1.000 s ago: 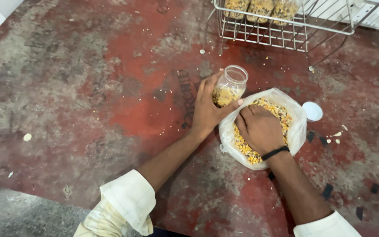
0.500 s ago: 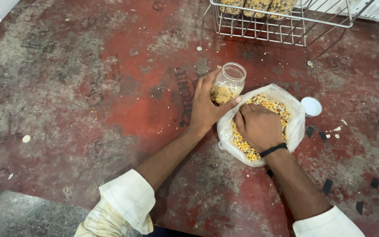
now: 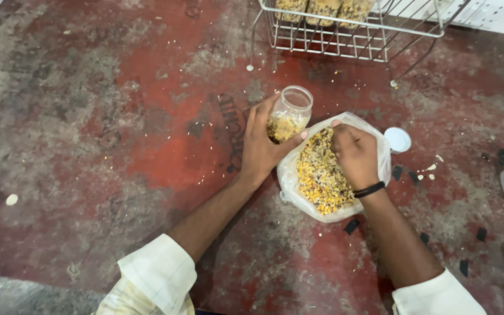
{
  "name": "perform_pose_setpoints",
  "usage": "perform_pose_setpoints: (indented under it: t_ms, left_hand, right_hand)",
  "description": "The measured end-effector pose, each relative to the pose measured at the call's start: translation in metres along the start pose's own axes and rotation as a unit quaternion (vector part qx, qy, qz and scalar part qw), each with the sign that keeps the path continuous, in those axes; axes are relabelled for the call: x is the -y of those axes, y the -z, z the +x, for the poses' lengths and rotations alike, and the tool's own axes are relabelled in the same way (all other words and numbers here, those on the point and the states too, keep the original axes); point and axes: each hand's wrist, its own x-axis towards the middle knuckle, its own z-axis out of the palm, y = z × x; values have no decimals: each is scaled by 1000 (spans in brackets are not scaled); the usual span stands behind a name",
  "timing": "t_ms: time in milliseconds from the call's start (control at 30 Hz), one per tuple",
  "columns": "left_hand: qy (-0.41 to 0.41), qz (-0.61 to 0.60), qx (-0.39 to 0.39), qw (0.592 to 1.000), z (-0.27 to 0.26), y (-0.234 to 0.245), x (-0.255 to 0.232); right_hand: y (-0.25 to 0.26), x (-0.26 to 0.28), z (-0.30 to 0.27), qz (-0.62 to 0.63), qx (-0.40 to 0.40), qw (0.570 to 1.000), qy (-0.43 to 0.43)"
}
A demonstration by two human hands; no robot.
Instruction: The person scoops mixed grains from a plastic bag into small clear jars by hand, then closes each jar with a metal lid and places it into a wire rack. The process is repeated for multiple jars.
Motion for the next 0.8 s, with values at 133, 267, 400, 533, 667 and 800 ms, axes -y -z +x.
perform_pose_setpoints:
  t_ms: [133,267,400,533,667,800]
  left_hand:
    - [23,-20,8,1000,-9,0,1]
    - [-1,-8,-7,1000,-4,-1,0]
    - [-2,-9,4,1000,-2,1,-2]
    - [-22,2,24,999,-6,2,-3]
    - [-64,20,51,996,-6,2,-8]
    - [-78,11,58,995,-9,5,-12]
  right_hand:
    - [17,6,8,324,29,893,-310]
    - [19,20,16,352,68,871,-337]
    - [11,37,31,399,113,857,-307]
    - [7,59,60,454,71,866,-198]
    - [-10,78,79,481,76,867,-108]
    - [-29,84,78,451,74,884,-99]
